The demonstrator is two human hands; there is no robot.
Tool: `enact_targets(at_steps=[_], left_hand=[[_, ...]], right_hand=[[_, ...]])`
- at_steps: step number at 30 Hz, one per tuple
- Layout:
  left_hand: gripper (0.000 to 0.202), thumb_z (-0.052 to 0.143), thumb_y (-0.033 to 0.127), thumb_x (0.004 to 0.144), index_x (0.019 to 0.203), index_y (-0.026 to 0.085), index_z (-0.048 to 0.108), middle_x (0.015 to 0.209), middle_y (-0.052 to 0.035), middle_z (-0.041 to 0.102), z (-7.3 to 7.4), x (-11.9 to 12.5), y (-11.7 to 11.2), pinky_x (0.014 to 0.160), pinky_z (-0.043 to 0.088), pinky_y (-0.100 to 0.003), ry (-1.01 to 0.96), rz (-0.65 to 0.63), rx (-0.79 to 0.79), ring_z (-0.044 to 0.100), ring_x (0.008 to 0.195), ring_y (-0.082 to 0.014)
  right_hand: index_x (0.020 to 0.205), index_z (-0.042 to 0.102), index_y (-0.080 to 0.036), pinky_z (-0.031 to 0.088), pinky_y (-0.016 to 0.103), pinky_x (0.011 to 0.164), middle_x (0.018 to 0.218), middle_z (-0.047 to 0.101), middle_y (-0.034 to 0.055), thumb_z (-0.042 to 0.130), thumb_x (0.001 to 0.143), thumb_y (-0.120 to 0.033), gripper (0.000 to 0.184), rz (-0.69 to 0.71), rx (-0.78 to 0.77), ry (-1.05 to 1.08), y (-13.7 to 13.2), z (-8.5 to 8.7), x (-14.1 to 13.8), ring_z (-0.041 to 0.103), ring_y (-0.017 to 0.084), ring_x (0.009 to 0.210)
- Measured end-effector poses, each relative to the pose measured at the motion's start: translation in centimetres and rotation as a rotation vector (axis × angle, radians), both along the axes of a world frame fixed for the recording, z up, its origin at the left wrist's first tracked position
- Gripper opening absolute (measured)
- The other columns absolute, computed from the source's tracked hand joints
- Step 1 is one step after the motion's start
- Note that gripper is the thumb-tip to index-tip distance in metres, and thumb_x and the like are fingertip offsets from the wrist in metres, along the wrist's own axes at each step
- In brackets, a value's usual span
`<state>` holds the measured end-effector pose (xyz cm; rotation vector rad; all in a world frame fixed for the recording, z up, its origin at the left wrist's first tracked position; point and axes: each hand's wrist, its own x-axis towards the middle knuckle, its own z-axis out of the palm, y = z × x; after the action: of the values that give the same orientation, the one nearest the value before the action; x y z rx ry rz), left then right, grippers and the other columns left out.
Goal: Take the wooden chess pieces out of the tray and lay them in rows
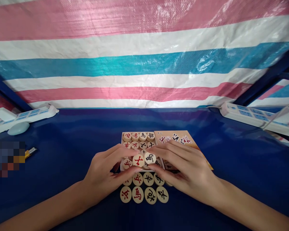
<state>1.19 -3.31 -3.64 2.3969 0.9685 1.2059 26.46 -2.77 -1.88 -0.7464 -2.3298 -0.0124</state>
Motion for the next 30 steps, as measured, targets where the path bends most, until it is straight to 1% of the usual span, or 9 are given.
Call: enact_targets(at_steps=[4,8,12,17,23,27,30], left_hand=[[0.031,0.076,0.022,0.085,0.114,0.017,0.066,0.081,0.0017,0.061,-0.09,-0.13,0.04,0.057,0.045,-0.016,0.001,-0.002,0.003,0.048,0.059,-0.0048],[0.035,0.076,0.020,0.084,0.117,0.018,0.065,0.090,-0.0001,0.065,-0.09,-0.24,0.11,0.063,0.048,-0.016,-0.010,-0.011,0.011,0.053,0.064,-0.0056],[0.033,0.075,0.020,0.085,0.116,0.018,0.065,0.087,0.0000,0.065,0.01,-0.12,0.21,0.064,0.050,-0.017,-0.002,0.001,0.016,0.054,0.064,-0.0062],[0.031,0.074,0.019,0.085,0.115,0.018,0.066,0.084,0.0007,0.063,0.08,-0.02,0.20,0.065,0.050,-0.017,0.012,0.009,0.020,0.051,0.061,-0.0052],[0.029,0.074,0.020,0.085,0.113,0.017,0.066,0.085,0.0000,0.063,0.15,-0.02,0.11,0.059,0.048,-0.016,0.029,0.010,0.022,0.048,0.058,-0.0046],[0.029,0.074,0.022,0.085,0.113,0.019,0.066,0.085,0.0001,0.065,0.13,0.03,0.09,0.057,0.048,-0.017,0.024,0.013,0.015,0.050,0.058,-0.0051],[0.029,0.075,0.022,0.085,0.112,0.021,0.065,0.092,-0.0004,0.068,0.08,0.04,0.12,0.055,0.048,-0.017,0.009,0.003,0.006,0.053,0.060,-0.0056]], right_hand=[[0.121,0.062,-0.017,0.049,0.027,0.085,0.098,0.069,0.0010,0.073,0.088,-0.024,0.036,0.001,-0.004,0.007,0.11,0.00,-0.06,0.062,0.012,0.096],[0.121,0.062,-0.018,0.050,0.027,0.086,0.097,0.070,0.0004,0.073,0.087,-0.024,0.037,0.000,-0.006,0.013,0.18,-0.03,-0.09,0.063,0.012,0.094],[0.123,0.062,-0.018,0.050,0.028,0.089,0.099,0.070,0.0007,0.073,0.087,-0.025,0.038,0.003,0.006,0.006,0.14,-0.20,-0.06,0.064,0.013,0.095],[0.121,0.063,-0.018,0.051,0.028,0.087,0.096,0.070,0.0003,0.072,0.088,-0.026,0.035,0.008,-0.012,0.006,0.03,-0.09,-0.09,0.064,0.013,0.094],[0.117,0.063,-0.019,0.051,0.029,0.087,0.096,0.071,0.0002,0.071,0.089,-0.029,0.031,0.012,-0.032,0.006,-0.09,0.18,-0.18,0.065,0.014,0.093],[0.116,0.063,-0.018,0.051,0.032,0.092,0.098,0.072,0.0010,0.070,0.090,-0.029,0.029,0.016,-0.027,-0.003,0.00,0.09,-0.15,0.066,0.015,0.093],[0.116,0.063,-0.018,0.051,0.033,0.093,0.099,0.072,0.0019,0.070,0.090,-0.028,0.029,0.028,-0.042,-0.010,0.05,0.06,-0.09,0.066,0.015,0.092]])
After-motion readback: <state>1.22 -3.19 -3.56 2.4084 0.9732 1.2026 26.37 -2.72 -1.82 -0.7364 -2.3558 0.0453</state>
